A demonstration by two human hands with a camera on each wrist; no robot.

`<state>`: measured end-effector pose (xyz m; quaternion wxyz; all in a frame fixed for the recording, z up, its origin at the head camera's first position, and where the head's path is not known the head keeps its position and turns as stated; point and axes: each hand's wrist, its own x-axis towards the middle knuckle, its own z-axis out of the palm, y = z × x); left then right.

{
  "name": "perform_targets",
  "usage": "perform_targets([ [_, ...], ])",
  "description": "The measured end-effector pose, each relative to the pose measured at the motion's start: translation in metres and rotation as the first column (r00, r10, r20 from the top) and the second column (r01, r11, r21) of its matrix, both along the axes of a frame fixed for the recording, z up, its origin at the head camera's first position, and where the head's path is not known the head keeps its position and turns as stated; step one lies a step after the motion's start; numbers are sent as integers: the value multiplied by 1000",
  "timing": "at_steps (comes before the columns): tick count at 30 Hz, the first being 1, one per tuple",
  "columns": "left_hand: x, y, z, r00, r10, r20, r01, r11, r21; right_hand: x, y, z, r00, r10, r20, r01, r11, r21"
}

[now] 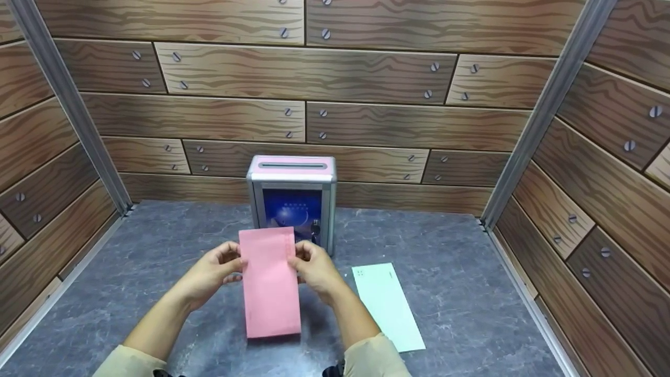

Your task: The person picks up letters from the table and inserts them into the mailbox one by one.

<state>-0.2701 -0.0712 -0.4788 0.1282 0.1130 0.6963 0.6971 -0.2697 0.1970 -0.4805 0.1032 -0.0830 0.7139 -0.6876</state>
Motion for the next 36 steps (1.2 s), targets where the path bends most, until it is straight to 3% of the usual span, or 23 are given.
perform_targets([
  [10, -3, 8, 5, 999, -37, 8, 37, 999, 3, -5, 9, 16, 999, 14, -51, -12, 999, 44],
  [22, -9, 17, 18, 999, 7, -42, -9, 999, -43, -10, 18, 33, 993, -25, -114, 33, 997, 64],
  [29, -15, 24, 23, 990, 77, -115, -86, 993, -77, -14, 18, 39, 984, -35, -177, 59, 990, 128],
  [36, -15, 30, 33, 971, 93, -219, -130, 979, -160, -16, 18, 47, 974, -60, -220, 94, 984, 149],
])
